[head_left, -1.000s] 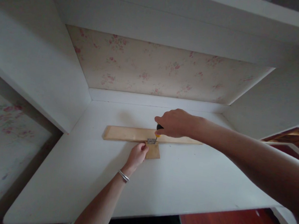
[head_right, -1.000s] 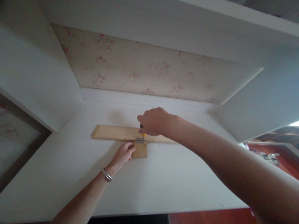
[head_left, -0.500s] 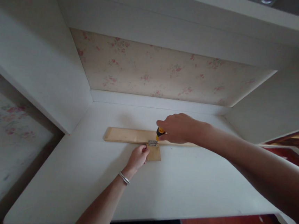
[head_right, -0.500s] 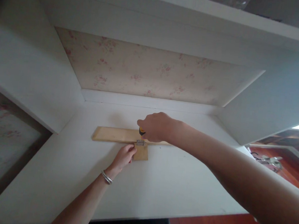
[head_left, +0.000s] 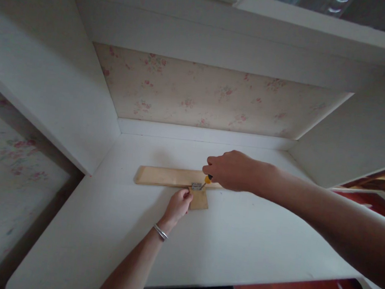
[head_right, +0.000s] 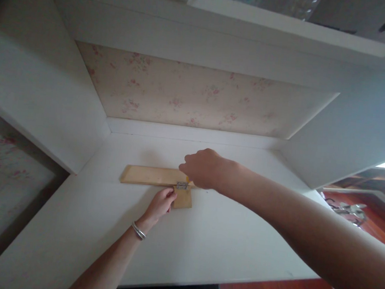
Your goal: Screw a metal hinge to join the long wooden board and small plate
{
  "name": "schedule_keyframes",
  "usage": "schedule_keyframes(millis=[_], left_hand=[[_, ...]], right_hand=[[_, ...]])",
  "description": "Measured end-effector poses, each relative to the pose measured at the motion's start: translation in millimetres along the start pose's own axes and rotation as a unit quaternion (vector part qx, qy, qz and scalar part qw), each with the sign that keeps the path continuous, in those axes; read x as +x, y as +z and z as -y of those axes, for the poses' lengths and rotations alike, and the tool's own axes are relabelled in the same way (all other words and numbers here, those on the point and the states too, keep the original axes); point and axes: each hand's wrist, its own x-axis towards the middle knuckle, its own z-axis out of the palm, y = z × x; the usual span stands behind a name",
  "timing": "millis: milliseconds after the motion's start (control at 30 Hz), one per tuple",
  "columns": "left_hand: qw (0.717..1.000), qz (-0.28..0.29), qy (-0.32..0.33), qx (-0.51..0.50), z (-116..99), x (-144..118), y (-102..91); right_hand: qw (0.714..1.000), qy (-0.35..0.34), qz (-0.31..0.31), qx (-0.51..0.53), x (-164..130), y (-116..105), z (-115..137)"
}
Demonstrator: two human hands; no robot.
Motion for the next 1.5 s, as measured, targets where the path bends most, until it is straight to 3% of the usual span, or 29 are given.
schedule_keyframes(millis=[133, 300, 433, 567, 800, 1000, 1100, 1267, 1500], left_hand=[[1.000, 0.001, 0.002, 0.000, 2, 2, 0.8], [1.000, 0.000, -0.006, 0.007, 1, 2, 0.7], [1.000, -0.001, -0.006, 0.004, 0, 1, 0.2], [1.000, 0.001, -0.002, -0.004, 1, 1, 0.2], [1.000, -0.001, -0.001, 0.007, -3, 0, -1.1], [1.000, -0.006, 0.002, 0.018, -1, 0, -0.9], [1.000, -0.005, 0.000, 0.017, -1, 0, -0.7], [1.000, -0.001, 0.010, 0.011, -3, -2, -1.0], [1.000, -0.001, -0.006, -0.024, -3, -2, -1.5]], right_hand=[[0.999, -0.009, -0.029, -0.045, 5, 7, 3], [0.999, 0.027, 0.001, -0.042, 15, 8, 7], [0.997, 0.081, 0.006, -0.006, 16, 4, 5], [0.997, 0.061, 0.035, 0.039, 9, -2, 5], [0.993, 0.120, 0.001, 0.003, 1, 3, 7], [0.985, 0.168, -0.047, 0.003, -7, -6, -4], [0.987, 0.142, -0.072, 0.026, -8, -6, -5], [0.994, 0.043, -0.082, 0.062, -5, 4, -4], [0.994, 0.044, -0.095, 0.035, -1, 10, -4]])
